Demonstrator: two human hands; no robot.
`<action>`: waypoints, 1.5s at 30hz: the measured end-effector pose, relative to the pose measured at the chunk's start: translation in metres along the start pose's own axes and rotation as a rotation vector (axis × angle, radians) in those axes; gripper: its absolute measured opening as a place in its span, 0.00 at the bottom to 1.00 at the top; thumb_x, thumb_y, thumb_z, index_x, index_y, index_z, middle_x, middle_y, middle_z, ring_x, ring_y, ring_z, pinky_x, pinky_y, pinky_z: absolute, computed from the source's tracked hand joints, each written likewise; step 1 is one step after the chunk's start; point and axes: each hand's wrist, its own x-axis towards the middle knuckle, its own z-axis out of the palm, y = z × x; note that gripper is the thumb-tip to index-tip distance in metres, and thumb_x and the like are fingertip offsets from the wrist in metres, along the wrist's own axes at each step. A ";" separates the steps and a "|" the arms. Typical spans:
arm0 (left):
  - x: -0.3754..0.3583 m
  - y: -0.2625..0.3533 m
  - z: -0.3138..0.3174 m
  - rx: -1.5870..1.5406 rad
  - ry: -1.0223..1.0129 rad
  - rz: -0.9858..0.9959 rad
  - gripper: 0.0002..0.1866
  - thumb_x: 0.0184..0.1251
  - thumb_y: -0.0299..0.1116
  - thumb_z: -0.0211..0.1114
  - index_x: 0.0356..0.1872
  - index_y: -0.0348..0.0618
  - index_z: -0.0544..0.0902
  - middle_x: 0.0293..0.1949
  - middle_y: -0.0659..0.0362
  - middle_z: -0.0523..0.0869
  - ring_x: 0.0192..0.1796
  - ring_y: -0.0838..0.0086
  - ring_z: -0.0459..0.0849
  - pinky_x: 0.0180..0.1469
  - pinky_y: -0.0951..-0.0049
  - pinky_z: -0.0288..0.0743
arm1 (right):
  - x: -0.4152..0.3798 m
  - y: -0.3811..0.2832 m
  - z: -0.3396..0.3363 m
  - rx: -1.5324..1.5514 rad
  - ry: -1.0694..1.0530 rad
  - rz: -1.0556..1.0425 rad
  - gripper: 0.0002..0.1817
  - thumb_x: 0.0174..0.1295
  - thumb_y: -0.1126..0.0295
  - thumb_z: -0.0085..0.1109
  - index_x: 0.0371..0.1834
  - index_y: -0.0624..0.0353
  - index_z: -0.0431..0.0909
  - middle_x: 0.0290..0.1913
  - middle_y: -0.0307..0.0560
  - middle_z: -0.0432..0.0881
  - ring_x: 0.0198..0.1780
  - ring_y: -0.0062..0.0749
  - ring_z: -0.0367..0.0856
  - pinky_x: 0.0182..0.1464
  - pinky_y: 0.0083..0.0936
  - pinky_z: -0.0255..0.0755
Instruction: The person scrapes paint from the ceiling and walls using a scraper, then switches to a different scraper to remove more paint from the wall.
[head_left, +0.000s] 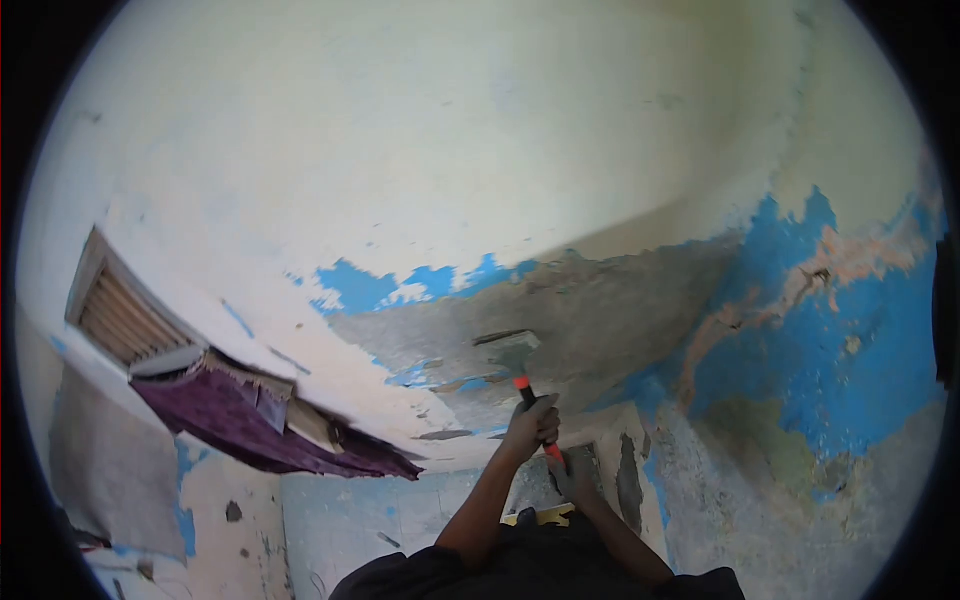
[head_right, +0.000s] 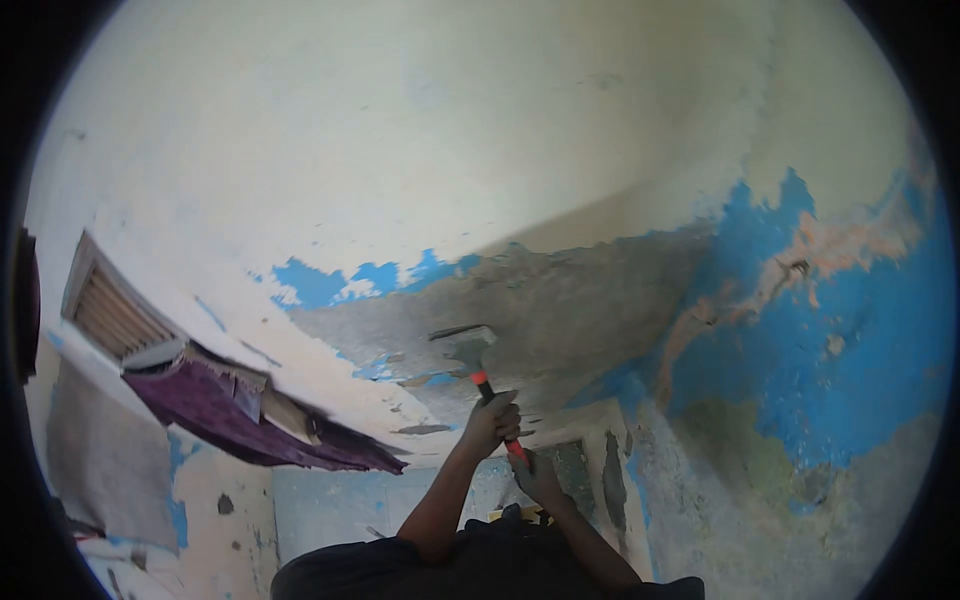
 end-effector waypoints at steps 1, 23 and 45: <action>-0.007 0.011 -0.006 -0.038 -0.005 0.046 0.22 0.69 0.40 0.61 0.19 0.53 0.60 0.12 0.70 0.57 0.12 0.83 0.57 0.16 0.77 0.49 | 0.006 -0.015 0.003 -0.028 -0.053 -0.027 0.21 0.72 0.53 0.48 0.30 0.60 0.74 0.16 0.37 0.72 0.17 0.20 0.71 0.21 0.21 0.63; -0.122 0.105 -0.057 0.267 0.403 0.547 0.22 0.77 0.55 0.42 0.29 0.50 0.65 0.15 0.72 0.60 0.13 0.88 0.55 0.13 0.83 0.48 | 0.039 -0.078 0.153 0.527 -0.772 0.329 0.18 0.68 0.60 0.56 0.22 0.56 0.67 0.12 0.37 0.67 0.11 0.22 0.64 0.15 0.23 0.56; -0.105 0.107 -0.039 0.141 0.298 0.545 0.24 0.76 0.58 0.42 0.27 0.50 0.63 0.16 0.71 0.59 0.14 0.89 0.55 0.14 0.84 0.47 | 0.044 -0.095 0.126 0.031 -0.393 0.158 0.14 0.68 0.64 0.52 0.26 0.59 0.68 0.13 0.37 0.66 0.10 0.24 0.67 0.13 0.24 0.57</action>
